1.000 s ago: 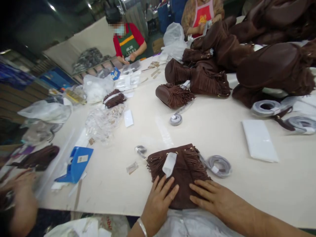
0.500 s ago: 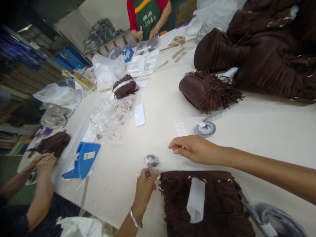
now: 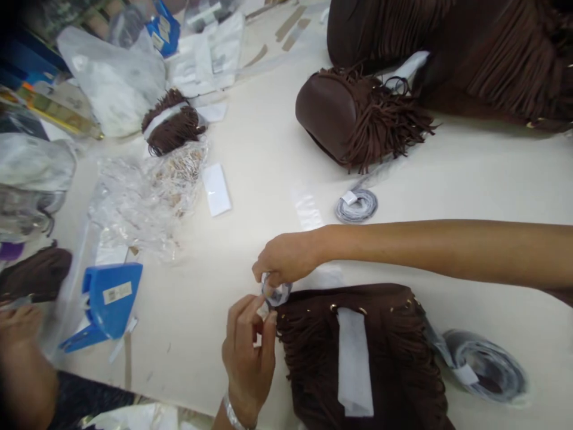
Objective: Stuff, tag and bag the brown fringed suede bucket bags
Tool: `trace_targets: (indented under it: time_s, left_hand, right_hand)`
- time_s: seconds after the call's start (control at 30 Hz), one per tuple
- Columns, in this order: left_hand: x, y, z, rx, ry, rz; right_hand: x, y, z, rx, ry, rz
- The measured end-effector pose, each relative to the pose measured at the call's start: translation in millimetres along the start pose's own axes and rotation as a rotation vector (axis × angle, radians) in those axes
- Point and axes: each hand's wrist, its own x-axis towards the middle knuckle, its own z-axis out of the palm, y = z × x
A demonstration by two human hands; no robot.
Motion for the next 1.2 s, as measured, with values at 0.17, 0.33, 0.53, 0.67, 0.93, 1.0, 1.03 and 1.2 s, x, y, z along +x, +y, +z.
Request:
trace_targets:
  time_s: [0.17, 0.33, 0.53, 0.67, 0.93, 1.0, 1.03, 1.2]
  left_hand:
    - [5, 7, 6.4, 0.065, -0.102, 0.284]
    - [16, 12, 11.1, 0.16, -0.346, 0.253]
    - [23, 8, -0.4, -0.044, -0.474, 0.182]
    - [20, 4, -1.6, -0.179, -0.453, 0.166]
    - [26, 9, -5.6, -0.314, -0.484, 0.084]
    - [27, 9, -3.2, -0.306, -0.462, 0.077]
    - [26, 9, -0.5, -0.3, -0.441, 0.08]
    - [15, 4, 25.8, -0.197, -0.299, 0.149]
  right_hand:
    - [-25, 11, 17, 0.078, 0.051, 0.052]
    - [-30, 22, 24, 0.097, 0.067, 0.057]
    - [-43, 9, 26, 0.132, 0.136, 0.111]
    - [-56, -4, 49, 0.134, 0.222, 0.098]
    - [-64, 2, 63, 0.696, -0.079, 0.167]
    - [-60, 9, 63, 0.623, -0.143, 0.114]
    - [-56, 13, 65, 0.574, -0.191, 0.104]
    - [-39, 28, 80, 0.593, -0.411, 0.178]
